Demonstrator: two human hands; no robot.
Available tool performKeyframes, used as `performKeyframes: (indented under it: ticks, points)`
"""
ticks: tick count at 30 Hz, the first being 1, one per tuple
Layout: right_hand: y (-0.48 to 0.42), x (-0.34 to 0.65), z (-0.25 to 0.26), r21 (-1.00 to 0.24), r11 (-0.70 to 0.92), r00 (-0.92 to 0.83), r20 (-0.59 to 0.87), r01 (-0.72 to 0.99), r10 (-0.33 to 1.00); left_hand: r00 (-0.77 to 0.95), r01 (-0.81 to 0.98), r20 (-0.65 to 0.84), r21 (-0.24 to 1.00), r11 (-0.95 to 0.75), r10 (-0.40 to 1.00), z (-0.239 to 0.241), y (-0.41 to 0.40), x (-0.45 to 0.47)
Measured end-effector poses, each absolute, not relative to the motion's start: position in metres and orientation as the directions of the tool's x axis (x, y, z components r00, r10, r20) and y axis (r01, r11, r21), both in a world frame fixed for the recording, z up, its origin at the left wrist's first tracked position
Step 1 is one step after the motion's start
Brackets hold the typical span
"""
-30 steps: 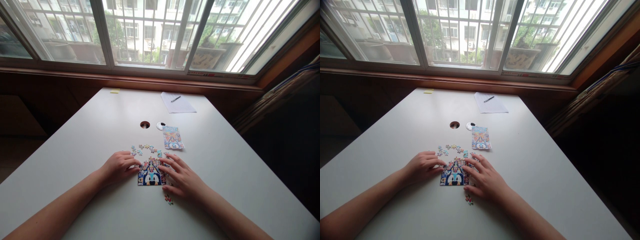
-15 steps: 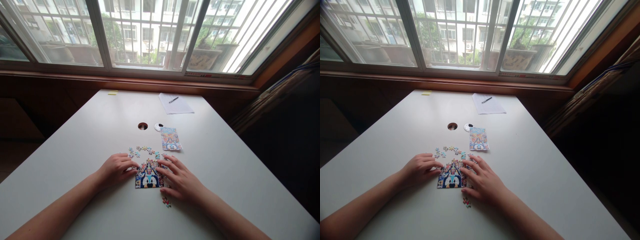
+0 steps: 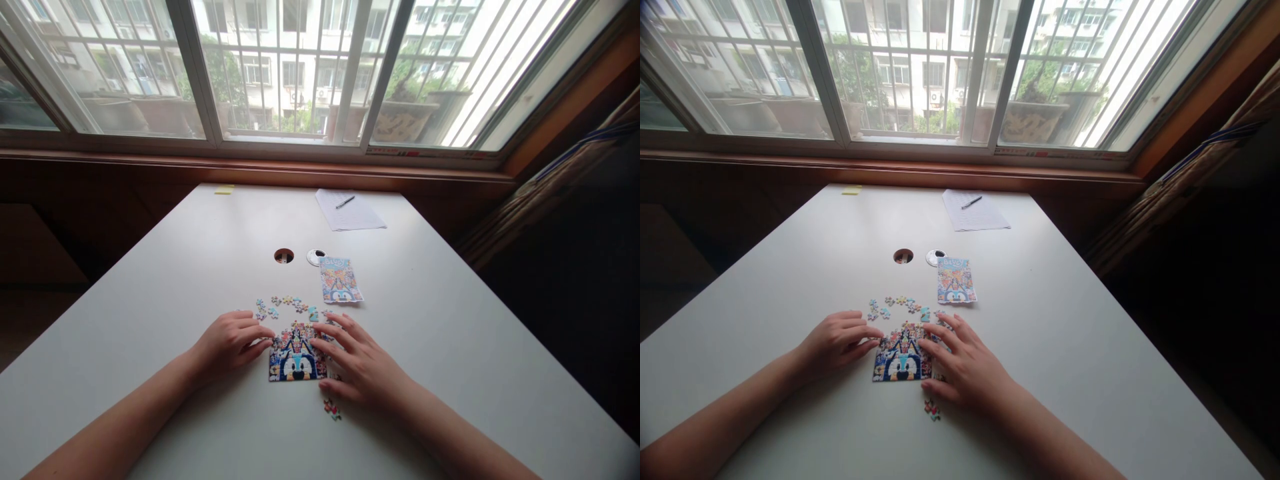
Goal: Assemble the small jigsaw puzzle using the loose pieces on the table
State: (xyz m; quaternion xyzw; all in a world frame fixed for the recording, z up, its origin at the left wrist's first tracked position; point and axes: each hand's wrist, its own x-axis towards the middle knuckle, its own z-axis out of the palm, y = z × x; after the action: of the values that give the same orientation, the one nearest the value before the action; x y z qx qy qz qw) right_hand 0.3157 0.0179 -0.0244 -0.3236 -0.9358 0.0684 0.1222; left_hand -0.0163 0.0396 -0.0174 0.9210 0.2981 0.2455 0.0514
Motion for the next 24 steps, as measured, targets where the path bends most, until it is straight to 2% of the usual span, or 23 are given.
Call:
performKeyframes:
  ticks: [24]
  points:
    - [0.017,0.318,-0.025,-0.218,0.766,-0.753,0.156,0.605,0.639,0.690,0.528,0.474,0.188,-0.828,0.547,-0.017,0.043,-0.027]
